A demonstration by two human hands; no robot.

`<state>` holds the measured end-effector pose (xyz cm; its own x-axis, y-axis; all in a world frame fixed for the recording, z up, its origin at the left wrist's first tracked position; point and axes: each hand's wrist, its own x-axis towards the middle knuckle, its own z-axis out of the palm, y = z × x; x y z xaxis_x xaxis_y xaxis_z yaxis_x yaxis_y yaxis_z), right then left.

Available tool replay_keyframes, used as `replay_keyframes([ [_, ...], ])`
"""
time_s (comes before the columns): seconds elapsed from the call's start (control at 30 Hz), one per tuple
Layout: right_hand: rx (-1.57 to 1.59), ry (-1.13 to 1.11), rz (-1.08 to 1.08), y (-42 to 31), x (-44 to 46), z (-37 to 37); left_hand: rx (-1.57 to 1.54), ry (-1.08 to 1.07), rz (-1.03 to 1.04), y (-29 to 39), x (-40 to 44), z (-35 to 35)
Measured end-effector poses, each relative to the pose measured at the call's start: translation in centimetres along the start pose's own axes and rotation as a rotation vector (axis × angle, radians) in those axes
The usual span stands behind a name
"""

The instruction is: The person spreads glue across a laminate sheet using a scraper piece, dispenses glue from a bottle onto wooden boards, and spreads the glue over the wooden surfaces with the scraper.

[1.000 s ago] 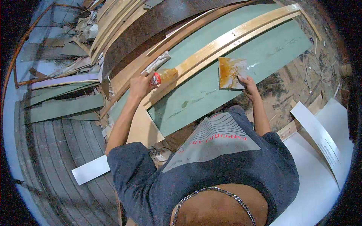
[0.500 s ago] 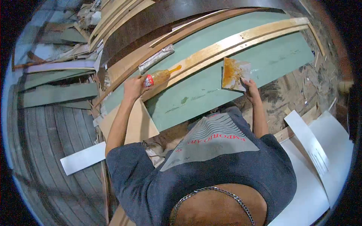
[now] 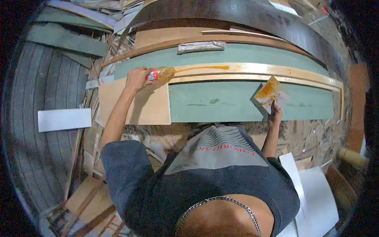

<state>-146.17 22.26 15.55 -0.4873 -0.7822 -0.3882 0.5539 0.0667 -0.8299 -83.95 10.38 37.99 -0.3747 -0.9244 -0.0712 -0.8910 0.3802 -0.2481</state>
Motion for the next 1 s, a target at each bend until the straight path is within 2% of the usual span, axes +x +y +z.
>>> replay_keyframes([
  [0.1, 0.104, 0.044, 0.043, -1.6, -3.3, 5.0, 0.001, -0.048, -0.088, -3.5, -4.1, 0.7],
  [0.23, 0.105, -0.003, 0.036, 0.4, -3.3, 10.0, -0.061, -0.01, -0.15, -9.1, -7.8, 3.6],
  [0.3, 0.053, -0.048, -0.056, 1.2, -3.8, 13.2, -0.057, -0.094, -0.263, -11.4, -9.7, 4.3],
  [0.43, 0.045, -0.267, -0.086, 2.3, -6.6, 18.8, -0.082, -0.077, -0.35, -16.0, -15.4, 6.1],
  [0.5, -0.123, -0.31, -0.109, 3.7, -7.7, 21.6, -0.076, 0.021, -0.336, -18.7, -17.7, 7.9],
  [0.63, -0.163, -0.43, -0.077, 5.9, -12.7, 28.6, -0.034, -0.058, -0.414, -22.5, -20.8, 8.9],
  [0.67, -0.292, -0.456, -0.18, 7.9, -12.2, 29.0, -0.025, -0.056, -0.434, -23.4, -21.6, 9.2],
  [0.73, -0.352, -0.473, -0.11, 8.9, -14.2, 31.8, -0.01, -0.052, -0.464, -25.4, -23.4, 10.4],
  [0.77, -0.703, -0.549, -0.472, 10.2, -14.5, 32.3, 0.011, -0.03, -0.468, -26.4, -24.2, 11.1],
  [0.83, -0.193, -0.586, 0.007, 12.3, -16.5, 34.8, 0.04, -0.006, -0.479, -27.7, -25.0, 11.2],
  [0.87, -0.34, -0.601, -0.057, 13.4, -16.9, 35.4, 0.036, -0.087, -0.545, -27.9, -25.3, 11.0],
  [0.9, -0.431, -0.606, 0.023, 13.7, -18.0, 36.5, 0.035, -0.169, -0.61, -28.4, -25.6, 10.6],
  [0.97, -0.606, -0.773, -0.131, 14.1, -20.5, 38.6, 0.053, -0.14, -0.614, -30.1, -26.6, 11.8],
  [1.0, -0.596, -0.778, -0.129, 14.5, -21.4, 39.3, 0.06, -0.11, -0.61, -30.5, -27.1, 12.0],
])
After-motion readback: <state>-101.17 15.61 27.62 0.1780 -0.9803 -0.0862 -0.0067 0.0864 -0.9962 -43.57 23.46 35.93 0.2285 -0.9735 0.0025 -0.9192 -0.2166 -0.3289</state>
